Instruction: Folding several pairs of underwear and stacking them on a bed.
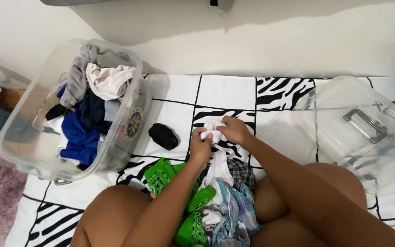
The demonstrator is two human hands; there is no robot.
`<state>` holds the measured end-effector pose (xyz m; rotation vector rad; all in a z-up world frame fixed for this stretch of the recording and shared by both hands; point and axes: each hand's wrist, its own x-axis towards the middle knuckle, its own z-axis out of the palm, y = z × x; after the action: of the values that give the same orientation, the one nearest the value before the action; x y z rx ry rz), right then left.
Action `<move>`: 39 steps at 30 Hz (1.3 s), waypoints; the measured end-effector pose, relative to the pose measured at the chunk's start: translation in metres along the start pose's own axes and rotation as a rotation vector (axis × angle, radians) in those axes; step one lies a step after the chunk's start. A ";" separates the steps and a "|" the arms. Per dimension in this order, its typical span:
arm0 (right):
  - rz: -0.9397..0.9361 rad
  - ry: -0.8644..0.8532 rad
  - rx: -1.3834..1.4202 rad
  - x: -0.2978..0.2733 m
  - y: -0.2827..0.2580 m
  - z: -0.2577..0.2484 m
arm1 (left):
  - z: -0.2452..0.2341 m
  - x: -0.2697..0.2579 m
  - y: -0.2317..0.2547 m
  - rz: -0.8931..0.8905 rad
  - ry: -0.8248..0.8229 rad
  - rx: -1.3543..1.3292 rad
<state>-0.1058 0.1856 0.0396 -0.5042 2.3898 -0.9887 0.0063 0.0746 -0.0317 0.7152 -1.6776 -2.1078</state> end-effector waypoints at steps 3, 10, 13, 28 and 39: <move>-0.033 0.027 -0.036 -0.008 -0.001 0.011 | 0.002 -0.010 0.026 -0.144 0.199 -0.145; 0.147 0.075 0.431 -0.015 0.009 0.016 | -0.024 0.015 0.001 -0.419 0.093 -0.214; 0.170 0.076 0.491 -0.015 0.015 0.021 | -0.022 0.014 0.002 -0.374 0.019 -0.043; -0.345 0.598 0.242 -0.073 -0.029 0.065 | 0.005 -0.022 0.065 -0.198 0.330 0.006; -0.615 0.527 0.084 -0.081 -0.058 0.033 | 0.009 -0.019 0.064 0.188 0.185 -0.099</move>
<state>-0.0130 0.1702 0.0868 -1.1031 2.6799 -1.6481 0.0138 0.0775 0.0354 0.6721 -1.4712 -1.9173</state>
